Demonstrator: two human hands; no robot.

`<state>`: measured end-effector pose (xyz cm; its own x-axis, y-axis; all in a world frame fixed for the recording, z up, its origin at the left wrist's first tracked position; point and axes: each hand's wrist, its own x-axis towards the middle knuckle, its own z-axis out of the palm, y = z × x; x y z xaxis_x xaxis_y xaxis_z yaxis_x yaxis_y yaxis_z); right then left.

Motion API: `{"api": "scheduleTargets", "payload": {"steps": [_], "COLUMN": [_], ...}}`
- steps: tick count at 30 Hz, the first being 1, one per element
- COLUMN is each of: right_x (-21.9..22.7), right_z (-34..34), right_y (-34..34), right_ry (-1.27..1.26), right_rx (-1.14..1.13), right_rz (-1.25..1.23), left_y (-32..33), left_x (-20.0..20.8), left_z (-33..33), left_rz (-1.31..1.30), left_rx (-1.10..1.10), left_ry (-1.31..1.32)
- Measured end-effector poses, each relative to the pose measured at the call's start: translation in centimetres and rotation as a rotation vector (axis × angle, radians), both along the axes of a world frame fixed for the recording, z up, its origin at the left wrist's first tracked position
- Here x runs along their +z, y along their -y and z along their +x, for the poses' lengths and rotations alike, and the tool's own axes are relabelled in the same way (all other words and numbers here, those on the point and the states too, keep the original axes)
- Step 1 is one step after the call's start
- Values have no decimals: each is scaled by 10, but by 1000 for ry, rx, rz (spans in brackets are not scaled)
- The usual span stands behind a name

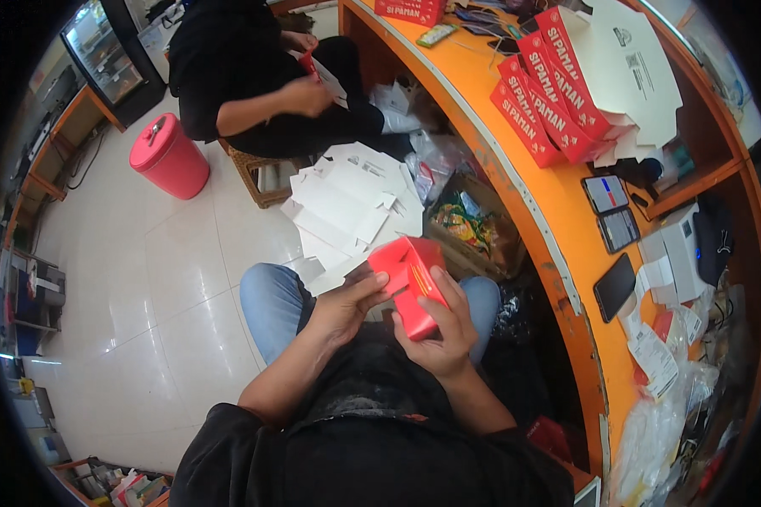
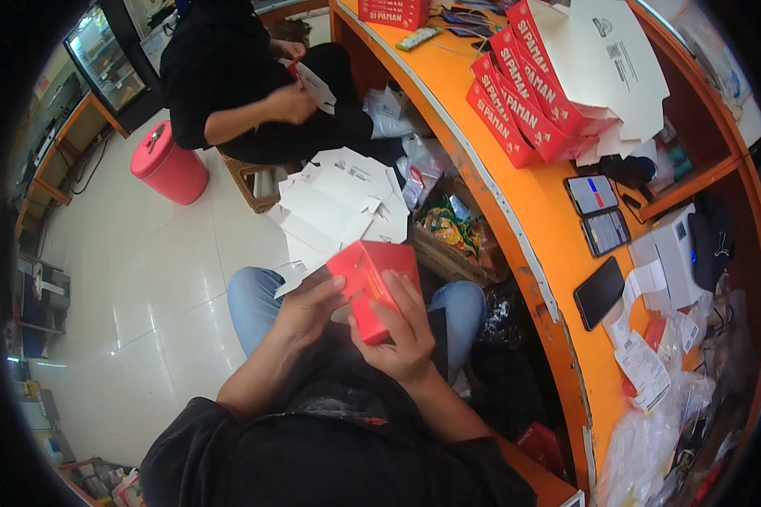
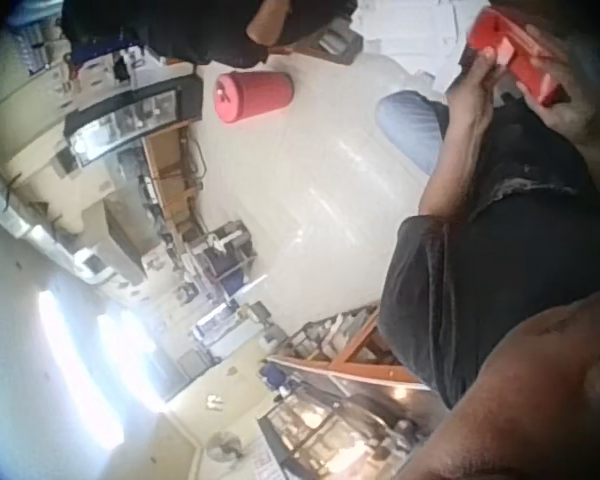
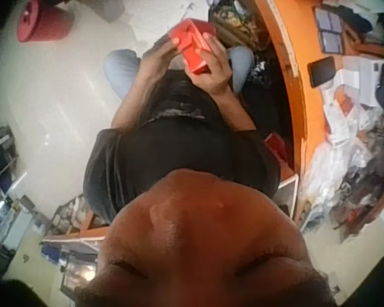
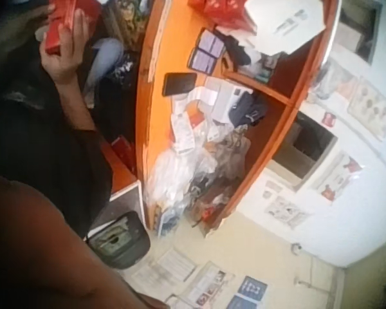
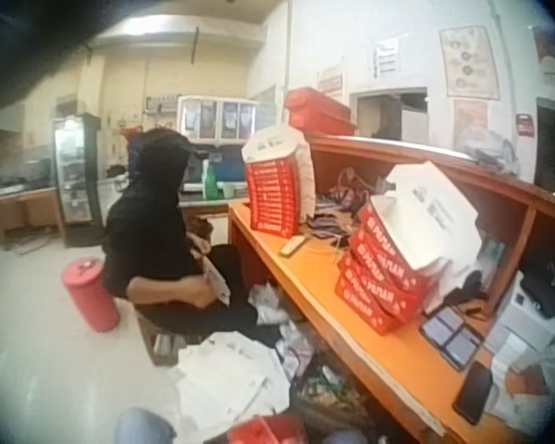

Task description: The person assembles cardboard food boxes by folding white and red flat sheets into boxes and stacking them.

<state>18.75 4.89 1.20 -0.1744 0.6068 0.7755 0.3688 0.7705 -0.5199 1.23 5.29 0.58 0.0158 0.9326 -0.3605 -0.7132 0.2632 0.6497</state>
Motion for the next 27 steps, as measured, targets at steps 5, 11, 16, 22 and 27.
{"api": "scheduleTargets", "payload": {"steps": [5,11,16,22,27], "right_x": [-7,-22,-58,-133,-146], "right_z": [-3,9,-2,-1,-6], "right_y": [-3,-10,-20,-12,2], "right_ry": [-108,-25,-488,-939,-878], "right_rx": [15,73,88,232,448], "right_rz": [-91,-625,-699,-949,-1808], "left_y": [-6,-8,8,-14,-12], "left_x": [-18,-23,-98,-75,-68], "left_z": [3,-7,-25,-32,-40], "left_rz": [-69,185,731,37,125], "left_rx": [-128,-352,-52,458,392], "left_ry": [184,-339,-1475,-339,-285]}}
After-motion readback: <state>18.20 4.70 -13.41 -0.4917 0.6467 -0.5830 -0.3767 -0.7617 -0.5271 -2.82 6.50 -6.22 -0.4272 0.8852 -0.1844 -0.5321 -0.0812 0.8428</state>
